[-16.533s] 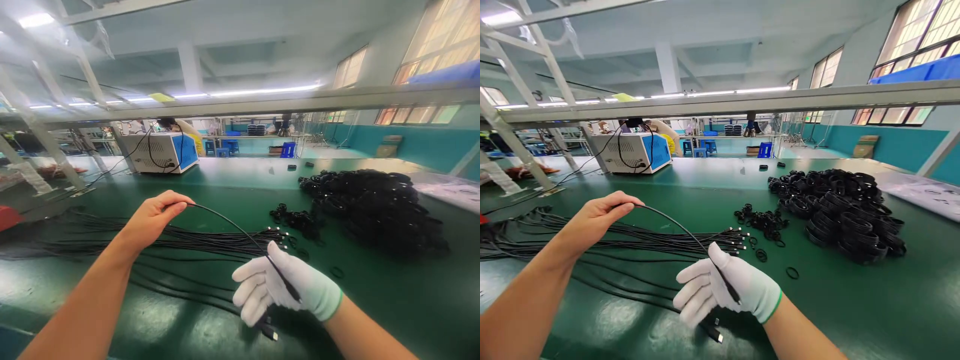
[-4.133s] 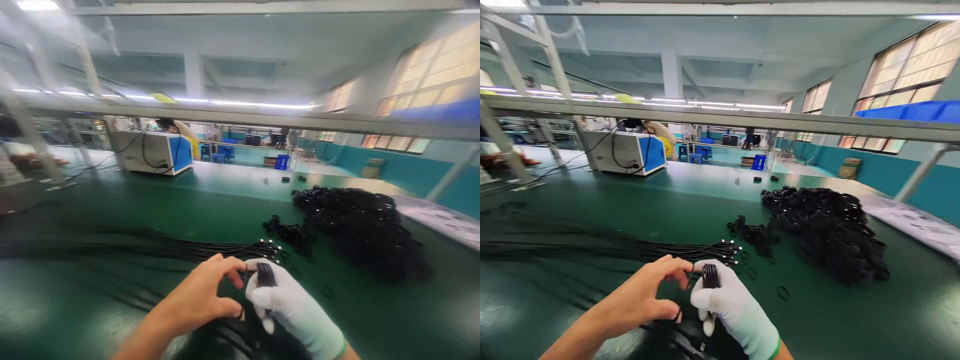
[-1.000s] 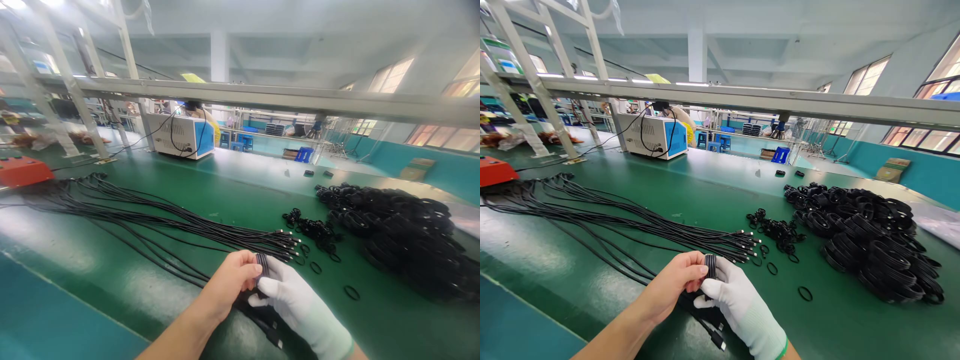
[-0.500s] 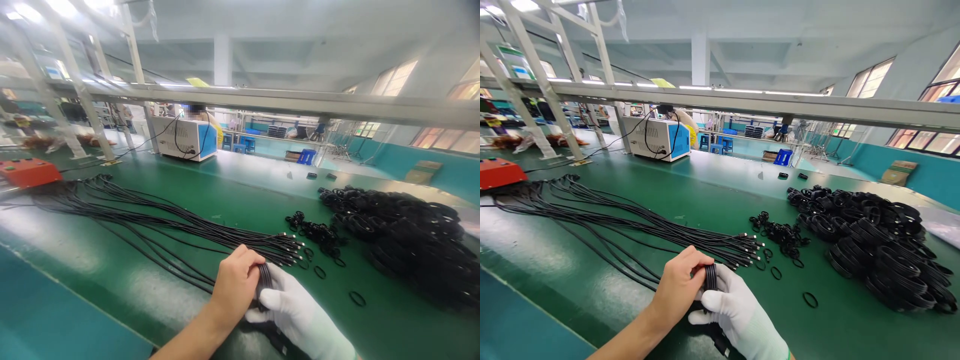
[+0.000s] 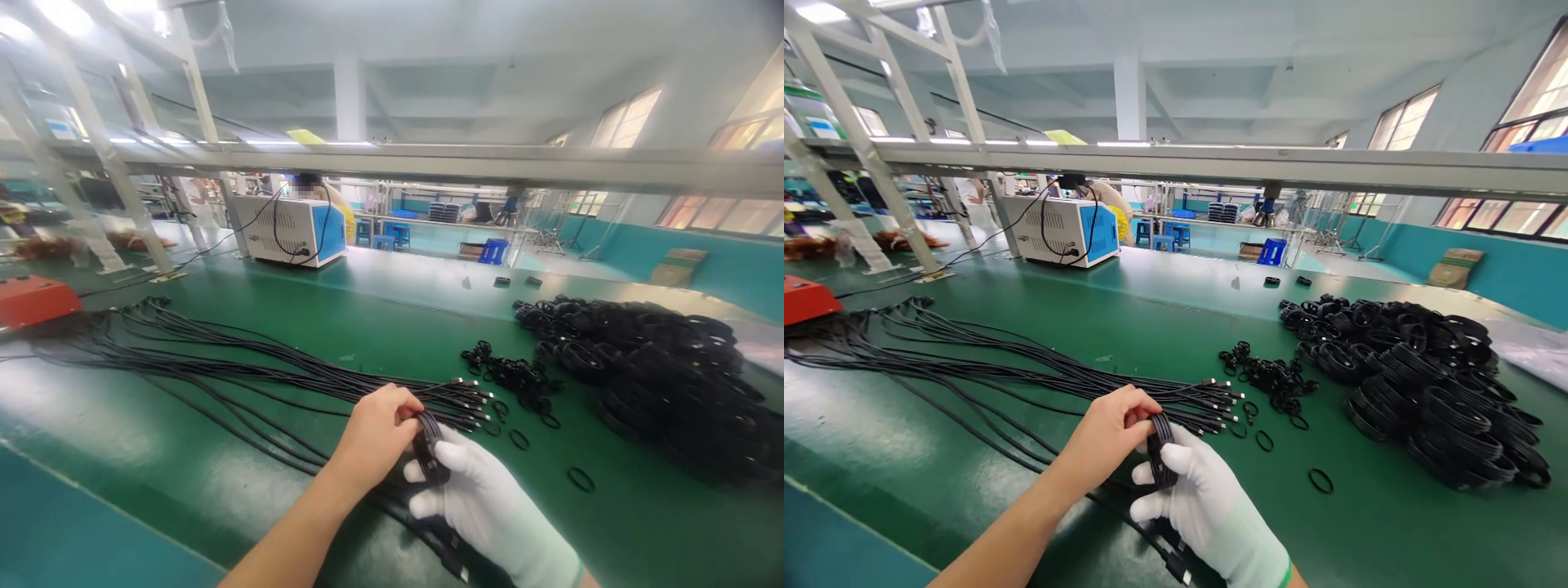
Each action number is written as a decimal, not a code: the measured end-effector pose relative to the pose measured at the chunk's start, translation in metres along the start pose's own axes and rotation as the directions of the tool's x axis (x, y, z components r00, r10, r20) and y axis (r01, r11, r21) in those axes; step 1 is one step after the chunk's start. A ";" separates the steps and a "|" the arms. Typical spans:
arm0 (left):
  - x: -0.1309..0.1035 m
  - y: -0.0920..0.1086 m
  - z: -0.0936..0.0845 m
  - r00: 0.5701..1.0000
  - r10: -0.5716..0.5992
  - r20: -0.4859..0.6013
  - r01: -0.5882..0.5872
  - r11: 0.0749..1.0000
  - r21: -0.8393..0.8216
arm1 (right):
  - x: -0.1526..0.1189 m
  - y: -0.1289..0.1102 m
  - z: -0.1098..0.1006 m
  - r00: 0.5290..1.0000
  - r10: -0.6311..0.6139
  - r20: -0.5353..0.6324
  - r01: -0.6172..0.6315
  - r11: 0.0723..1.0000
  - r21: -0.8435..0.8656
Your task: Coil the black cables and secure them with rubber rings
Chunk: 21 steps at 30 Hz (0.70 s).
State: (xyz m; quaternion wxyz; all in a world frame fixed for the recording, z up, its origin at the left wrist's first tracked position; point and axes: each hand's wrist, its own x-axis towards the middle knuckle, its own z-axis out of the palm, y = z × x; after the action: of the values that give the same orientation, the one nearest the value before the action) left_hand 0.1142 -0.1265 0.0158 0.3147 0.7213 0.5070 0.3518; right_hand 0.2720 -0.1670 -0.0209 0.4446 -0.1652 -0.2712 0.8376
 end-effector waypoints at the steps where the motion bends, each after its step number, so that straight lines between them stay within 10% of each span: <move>1: -0.001 0.000 -0.005 0.998 -0.015 0.062 0.020 0.996 -0.084 | 0.000 -0.001 0.000 1.000 0.025 0.009 -0.025 0.999 0.039; 7: -0.003 -0.011 -0.021 0.912 0.104 0.396 0.172 0.781 -0.601 | 0.001 -0.003 0.001 0.974 0.186 0.132 -0.202 0.971 0.125; 15: -0.001 -0.018 -0.009 0.962 -0.016 0.273 0.143 0.881 -0.451 | 0.004 0.001 0.006 0.966 -0.113 -0.233 -0.042 0.818 -0.573; 21: -0.001 -0.023 -0.017 0.989 -0.090 0.114 0.135 0.866 -0.481 | 0.002 -0.005 0.009 0.937 -0.270 -0.221 0.012 0.658 -0.752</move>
State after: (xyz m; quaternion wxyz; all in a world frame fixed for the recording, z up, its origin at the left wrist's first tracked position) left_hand 0.0887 -0.1191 0.0064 0.5281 0.6026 0.4288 0.4172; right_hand 0.2696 -0.1663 -0.0108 0.4405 -0.4400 -0.5254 0.5799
